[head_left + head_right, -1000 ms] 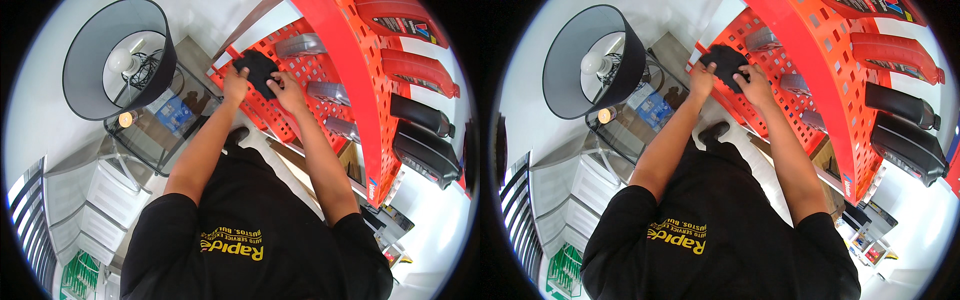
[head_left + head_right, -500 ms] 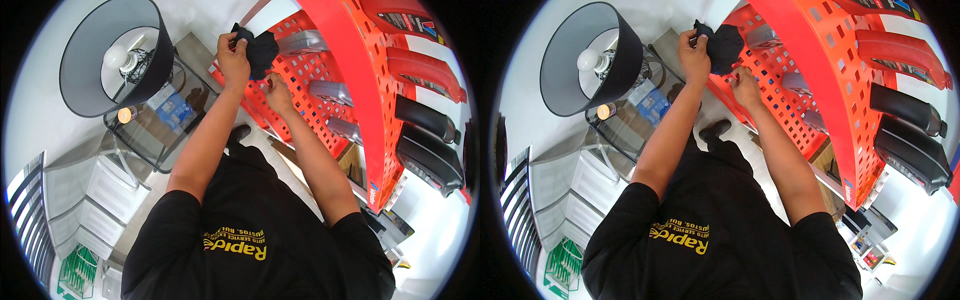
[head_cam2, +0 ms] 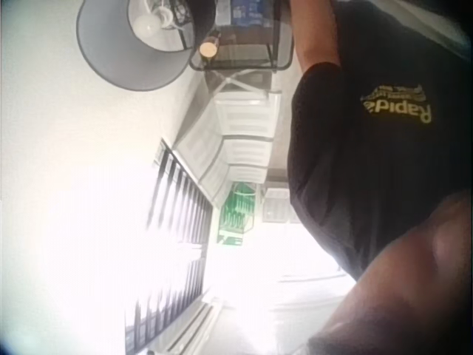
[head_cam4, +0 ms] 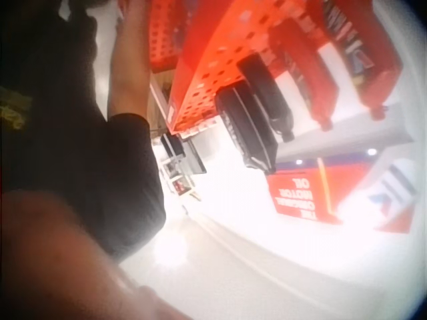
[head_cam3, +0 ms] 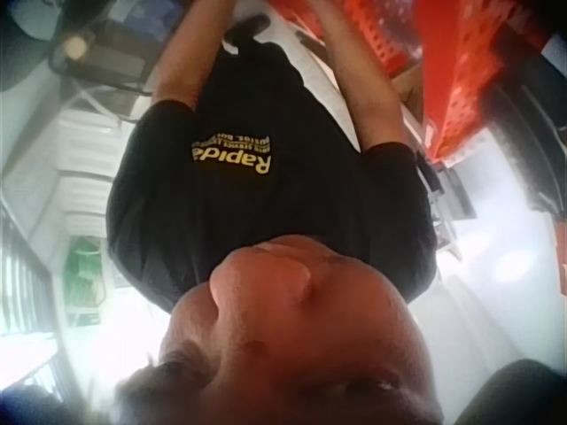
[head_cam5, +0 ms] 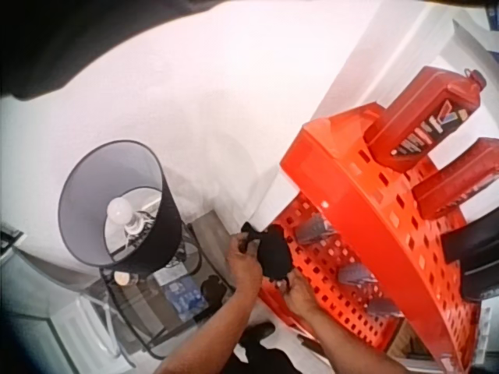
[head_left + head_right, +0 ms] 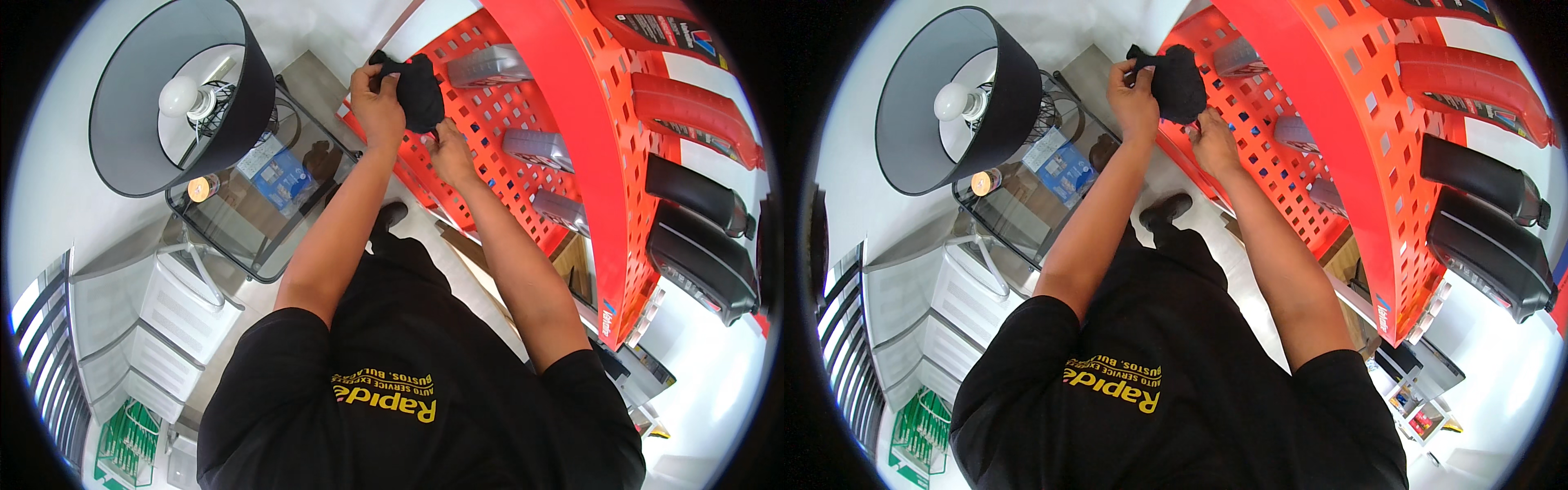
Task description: The person wipes Valvoline motor oil containers with a black cloth, handling them one at a time. They pick up each container, wipe its surface, and place it back on the red display rack. The person also wipes the rack itself between handling different containers.
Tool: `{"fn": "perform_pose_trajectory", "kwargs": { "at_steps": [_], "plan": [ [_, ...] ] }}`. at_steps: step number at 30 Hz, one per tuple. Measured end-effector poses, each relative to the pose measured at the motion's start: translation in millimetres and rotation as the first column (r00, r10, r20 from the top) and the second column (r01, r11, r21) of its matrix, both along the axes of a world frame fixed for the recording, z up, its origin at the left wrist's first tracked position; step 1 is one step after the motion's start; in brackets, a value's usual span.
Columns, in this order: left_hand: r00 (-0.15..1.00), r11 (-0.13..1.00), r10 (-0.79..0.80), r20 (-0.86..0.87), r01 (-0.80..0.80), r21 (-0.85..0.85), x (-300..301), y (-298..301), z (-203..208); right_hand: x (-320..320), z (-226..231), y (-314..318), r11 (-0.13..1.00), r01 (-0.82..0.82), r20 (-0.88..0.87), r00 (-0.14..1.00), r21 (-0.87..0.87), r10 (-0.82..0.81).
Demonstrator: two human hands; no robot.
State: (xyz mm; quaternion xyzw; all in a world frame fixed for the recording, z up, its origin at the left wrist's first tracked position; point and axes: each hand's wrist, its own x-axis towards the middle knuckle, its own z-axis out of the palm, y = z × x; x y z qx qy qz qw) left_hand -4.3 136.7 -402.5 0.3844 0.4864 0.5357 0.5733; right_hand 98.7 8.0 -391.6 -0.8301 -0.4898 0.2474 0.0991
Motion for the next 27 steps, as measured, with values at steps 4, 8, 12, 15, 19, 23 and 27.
{"fn": "perform_pose_trajectory", "kwargs": {
  "at_steps": [4,8,12,15,19,23,27],
  "plan": [
    [0.993,0.988,0.021,-0.12,-0.002,0.156,-2,6,-4,-1,0,1,0.998,0.005,-0.038,0.999,0.065,-0.002],
    [0.937,0.972,0.026,-0.347,0.057,0.228,-17,9,-30,-3,6,5,0.999,0.013,-0.057,0.998,0.04,-0.011],
    [0.888,0.978,0.024,-0.46,0.074,0.194,-17,10,-26,-3,10,6,0.999,0.013,-0.06,0.998,0.038,-0.011],
    [0.856,0.954,0.149,-0.494,0.006,0.299,-18,8,-23,0,-2,1,0.997,-0.005,-0.028,1.0,0.08,0.008],
    [0.951,0.999,-0.02,-0.309,0.029,0.024,-18,9,-11,2,-4,1,0.998,0.003,-0.026,1.0,0.062,-0.001],
    [0.997,0.999,-0.005,-0.079,0.003,-0.034,-6,6,-13,1,9,10,0.999,0.025,-0.094,0.995,-0.045,-0.03],
    [0.988,0.987,-0.019,-0.152,0.043,0.155,-2,-3,-5,3,12,9,0.998,0.043,-0.137,0.989,-0.036,-0.048]
  ]
}}
